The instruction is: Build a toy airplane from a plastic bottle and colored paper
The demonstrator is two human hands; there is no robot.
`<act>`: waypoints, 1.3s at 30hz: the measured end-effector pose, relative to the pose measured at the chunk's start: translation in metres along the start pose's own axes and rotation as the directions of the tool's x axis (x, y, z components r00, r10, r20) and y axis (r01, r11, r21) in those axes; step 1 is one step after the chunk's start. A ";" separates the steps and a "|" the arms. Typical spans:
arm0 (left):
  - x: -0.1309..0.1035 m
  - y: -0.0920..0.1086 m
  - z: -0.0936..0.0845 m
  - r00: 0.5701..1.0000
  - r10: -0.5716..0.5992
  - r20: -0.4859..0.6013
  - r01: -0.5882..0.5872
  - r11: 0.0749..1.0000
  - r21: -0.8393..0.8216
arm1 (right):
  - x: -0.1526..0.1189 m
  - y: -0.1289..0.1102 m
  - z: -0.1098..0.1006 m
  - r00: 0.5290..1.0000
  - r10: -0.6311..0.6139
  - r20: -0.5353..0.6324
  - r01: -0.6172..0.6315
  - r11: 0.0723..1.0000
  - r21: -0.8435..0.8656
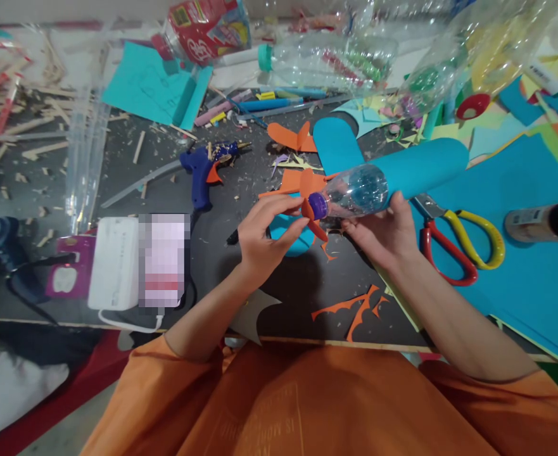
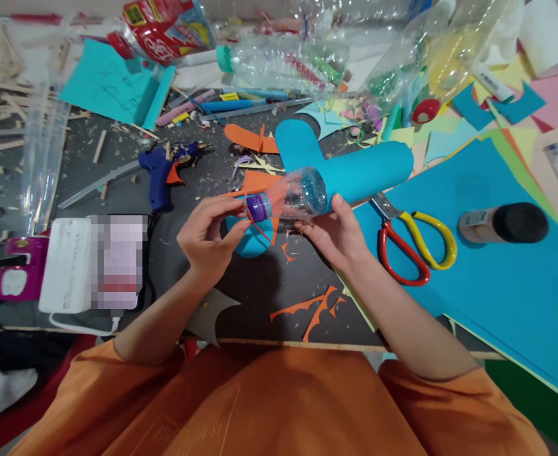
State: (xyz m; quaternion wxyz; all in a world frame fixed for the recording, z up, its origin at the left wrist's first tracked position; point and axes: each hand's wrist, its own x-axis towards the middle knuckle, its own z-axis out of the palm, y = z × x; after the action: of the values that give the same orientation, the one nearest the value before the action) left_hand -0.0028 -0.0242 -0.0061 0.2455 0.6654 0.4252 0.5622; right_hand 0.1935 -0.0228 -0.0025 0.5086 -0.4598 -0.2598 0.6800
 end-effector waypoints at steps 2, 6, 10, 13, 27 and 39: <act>0.000 0.001 0.001 1.000 -0.019 -0.014 0.019 1.000 0.012 | 0.000 0.001 0.000 1.000 -0.013 0.002 0.013 1.000 -0.014; 0.002 -0.002 0.001 0.992 -0.127 0.004 0.127 0.991 0.028 | -0.002 0.003 0.002 0.999 -0.037 0.003 0.037 0.999 -0.018; 0.003 -0.006 0.001 0.968 -0.248 0.030 0.249 0.965 -0.085 | -0.003 0.005 0.003 0.994 -0.100 -0.047 0.100 0.995 -0.010; 0.003 -0.006 0.003 0.910 -0.403 0.095 0.415 0.887 -0.202 | -0.003 0.006 0.003 0.986 -0.154 -0.067 0.154 0.988 -0.005; 0.005 -0.005 0.006 0.808 -0.435 0.397 0.579 0.712 -0.397 | -0.005 0.012 0.010 0.945 -0.304 -0.118 0.302 0.953 -0.029; 0.002 -0.005 0.006 0.832 -0.363 0.418 0.498 0.821 -0.279 | -0.007 0.006 0.011 0.987 -0.121 -0.103 0.127 0.990 0.055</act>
State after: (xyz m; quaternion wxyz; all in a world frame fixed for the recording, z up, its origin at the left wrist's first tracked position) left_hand 0.0017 -0.0192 -0.0110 0.5620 0.5781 0.4005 0.4354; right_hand 0.1817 -0.0302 -0.0004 0.5760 -0.4605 -0.2411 0.6309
